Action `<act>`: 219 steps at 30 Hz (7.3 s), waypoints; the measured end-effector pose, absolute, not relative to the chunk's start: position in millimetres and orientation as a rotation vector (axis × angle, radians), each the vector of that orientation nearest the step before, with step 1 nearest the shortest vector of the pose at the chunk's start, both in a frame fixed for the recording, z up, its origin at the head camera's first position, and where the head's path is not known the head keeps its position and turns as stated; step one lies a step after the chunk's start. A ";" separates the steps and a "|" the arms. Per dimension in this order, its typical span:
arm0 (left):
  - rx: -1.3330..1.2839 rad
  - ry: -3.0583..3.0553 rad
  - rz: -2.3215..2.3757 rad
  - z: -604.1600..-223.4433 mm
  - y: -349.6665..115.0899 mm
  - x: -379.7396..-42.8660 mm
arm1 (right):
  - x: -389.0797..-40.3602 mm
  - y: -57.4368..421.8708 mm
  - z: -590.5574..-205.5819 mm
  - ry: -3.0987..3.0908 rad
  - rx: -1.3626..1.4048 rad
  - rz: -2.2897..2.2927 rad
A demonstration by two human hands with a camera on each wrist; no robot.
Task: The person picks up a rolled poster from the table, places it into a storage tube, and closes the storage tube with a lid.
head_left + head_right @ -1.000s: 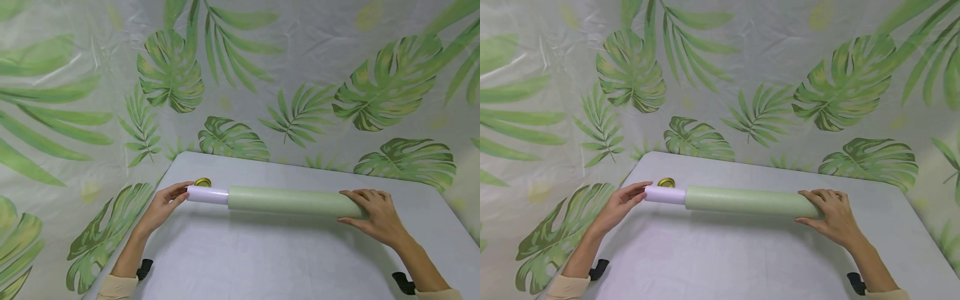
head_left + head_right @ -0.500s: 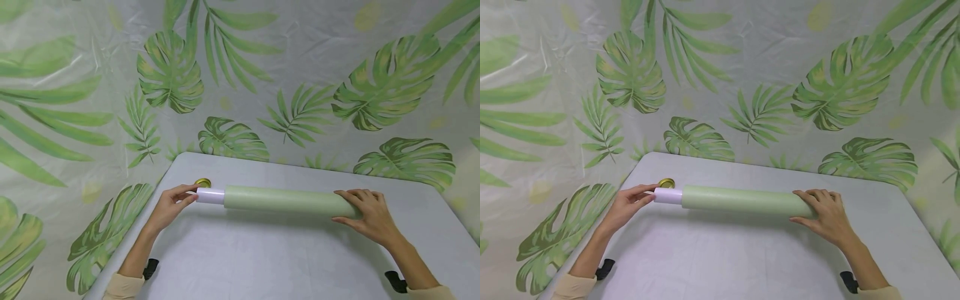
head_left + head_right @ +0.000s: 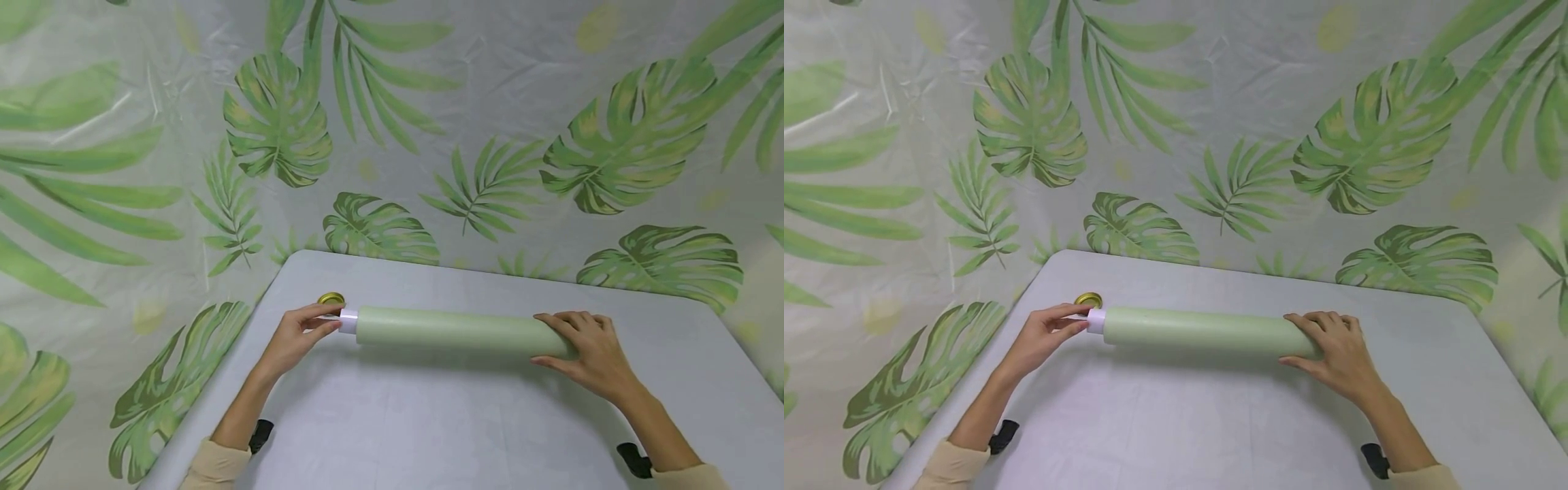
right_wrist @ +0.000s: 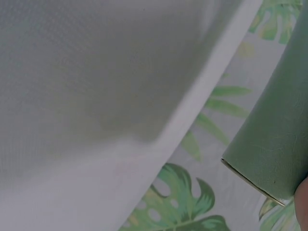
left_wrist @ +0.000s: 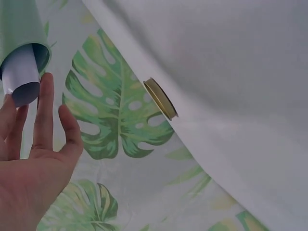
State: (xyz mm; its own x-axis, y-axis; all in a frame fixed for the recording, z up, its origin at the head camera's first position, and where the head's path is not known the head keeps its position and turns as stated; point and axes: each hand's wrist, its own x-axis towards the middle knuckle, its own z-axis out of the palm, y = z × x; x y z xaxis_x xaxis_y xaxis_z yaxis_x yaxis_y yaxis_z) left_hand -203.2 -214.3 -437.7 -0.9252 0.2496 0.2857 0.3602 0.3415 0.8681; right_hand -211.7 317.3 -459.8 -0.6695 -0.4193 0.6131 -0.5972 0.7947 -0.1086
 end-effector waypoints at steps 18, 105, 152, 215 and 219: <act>-0.588 -2.480 -1.653 -447.6 -189.6 -210.3 | -213.0 312.2 -464.2 -2.390 0.745 0.405; -0.334 -2.623 -1.532 -456.2 -242.2 -282.5 | -207.2 326.0 -478.6 -2.324 0.663 0.381; -0.906 -2.379 -2.074 -457.4 -206.9 -253.9 | -207.4 315.3 -480.2 -2.323 0.661 0.412; -0.853 -2.390 -2.253 -465.2 -203.0 -245.8 | -206.9 303.7 -465.6 -2.290 0.828 0.327; -0.840 -2.476 -2.191 -459.2 -204.4 -246.7 | -209.9 303.5 -466.2 -2.286 0.845 0.333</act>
